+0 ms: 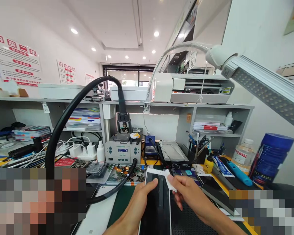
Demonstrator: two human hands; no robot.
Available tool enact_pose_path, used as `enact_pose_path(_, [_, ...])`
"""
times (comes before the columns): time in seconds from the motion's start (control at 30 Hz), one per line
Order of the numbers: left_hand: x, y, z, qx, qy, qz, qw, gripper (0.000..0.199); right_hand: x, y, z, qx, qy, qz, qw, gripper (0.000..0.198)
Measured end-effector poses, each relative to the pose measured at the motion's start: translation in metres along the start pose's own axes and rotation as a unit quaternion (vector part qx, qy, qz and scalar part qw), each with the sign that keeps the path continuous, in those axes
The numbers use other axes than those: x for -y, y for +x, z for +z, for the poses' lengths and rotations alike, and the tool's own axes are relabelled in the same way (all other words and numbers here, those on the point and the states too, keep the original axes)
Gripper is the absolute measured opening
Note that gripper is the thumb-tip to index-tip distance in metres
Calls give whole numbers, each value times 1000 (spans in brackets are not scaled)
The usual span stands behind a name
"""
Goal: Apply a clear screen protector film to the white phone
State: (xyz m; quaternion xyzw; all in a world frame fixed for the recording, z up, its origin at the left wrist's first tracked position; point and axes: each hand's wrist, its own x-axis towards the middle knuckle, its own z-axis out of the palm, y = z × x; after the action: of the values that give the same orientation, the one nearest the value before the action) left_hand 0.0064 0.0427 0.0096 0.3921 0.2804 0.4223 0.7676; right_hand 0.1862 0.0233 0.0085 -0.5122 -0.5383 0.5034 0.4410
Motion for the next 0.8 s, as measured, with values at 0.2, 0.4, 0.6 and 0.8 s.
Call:
enact_pose_path(0.2, [-10,0,-4,-76,-77,-58,992,29,-1,-11,13,70,-13,12,997,55])
enact_pose_path(0.4, [-26,-4,-5,-99,-119,-111,982,37,-6,-21,23,130,-31,49,990,56])
enact_pose_path(0.6, [-31,-2,-10,-104,-131,-115,979,39,-3,-27,25,153,-60,65,984,56])
enact_pose_path(0.8, [-30,-4,-5,-64,-141,-151,976,50,-6,-27,22,157,-121,40,979,51])
